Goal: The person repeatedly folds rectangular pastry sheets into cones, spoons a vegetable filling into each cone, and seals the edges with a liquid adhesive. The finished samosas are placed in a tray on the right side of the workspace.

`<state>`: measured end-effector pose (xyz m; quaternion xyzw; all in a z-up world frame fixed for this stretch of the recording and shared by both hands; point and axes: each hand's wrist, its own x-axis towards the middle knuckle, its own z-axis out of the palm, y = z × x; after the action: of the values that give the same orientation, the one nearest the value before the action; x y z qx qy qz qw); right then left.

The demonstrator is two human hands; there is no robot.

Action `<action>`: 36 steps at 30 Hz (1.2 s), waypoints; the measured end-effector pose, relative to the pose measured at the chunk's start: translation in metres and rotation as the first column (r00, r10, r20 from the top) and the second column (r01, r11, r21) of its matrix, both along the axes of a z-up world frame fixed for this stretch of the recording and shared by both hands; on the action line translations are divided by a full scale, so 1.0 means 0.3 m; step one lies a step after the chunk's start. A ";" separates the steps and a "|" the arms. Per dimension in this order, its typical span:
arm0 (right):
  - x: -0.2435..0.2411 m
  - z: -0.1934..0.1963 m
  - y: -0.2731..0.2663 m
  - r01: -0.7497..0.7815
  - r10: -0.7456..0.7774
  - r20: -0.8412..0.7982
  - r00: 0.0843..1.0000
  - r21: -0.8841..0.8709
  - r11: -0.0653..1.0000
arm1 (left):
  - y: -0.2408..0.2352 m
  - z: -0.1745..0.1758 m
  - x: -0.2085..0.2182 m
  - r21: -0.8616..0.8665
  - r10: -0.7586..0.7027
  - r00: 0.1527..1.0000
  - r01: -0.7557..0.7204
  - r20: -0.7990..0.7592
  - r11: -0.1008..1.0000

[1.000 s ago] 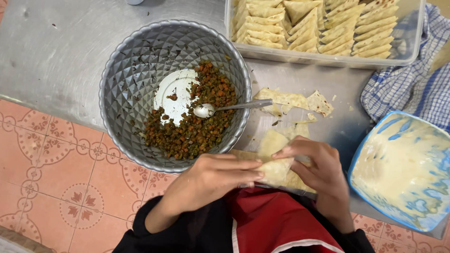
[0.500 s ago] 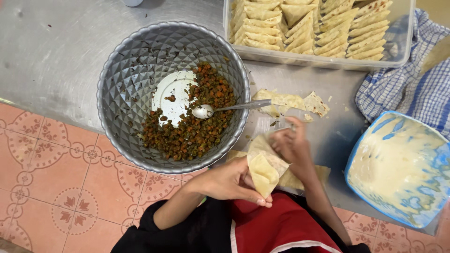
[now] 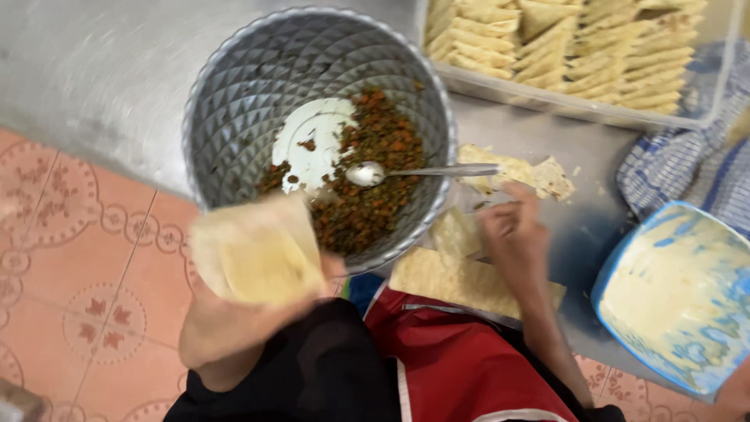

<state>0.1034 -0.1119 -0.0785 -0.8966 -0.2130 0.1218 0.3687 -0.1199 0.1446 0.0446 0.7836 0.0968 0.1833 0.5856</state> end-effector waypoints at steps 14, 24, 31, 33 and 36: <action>-0.024 0.428 0.534 -0.296 0.759 0.232 0.608 -0.821 0.488 | 0.124 -0.282 -0.012 0.113 0.568 0.818 -0.575 0.087 0.811; 0.147 0.330 0.657 -0.754 0.933 0.071 0.353 -0.569 0.328 | 0.124 -0.262 -0.022 0.069 0.578 0.805 -0.589 0.130 0.805; 0.170 0.254 0.840 -0.771 0.864 0.422 0.277 -0.439 0.461 | 0.120 -0.244 -0.022 0.060 0.611 0.785 -0.618 0.100 0.784; 0.138 0.201 0.874 -0.791 0.877 0.401 0.266 -0.429 0.436 | 0.127 -0.241 -0.016 0.032 0.625 0.775 -0.629 0.090 0.776; 0.091 0.157 0.862 -0.901 0.933 0.335 0.128 -0.355 0.251 | 0.131 -0.237 -0.008 0.009 0.628 0.773 -0.631 0.087 0.775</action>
<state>0.1307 0.1467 -0.0315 -0.5850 -0.7960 0.0995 0.1194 -0.1223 0.1838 -0.0263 0.7091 0.3267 0.4011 0.4790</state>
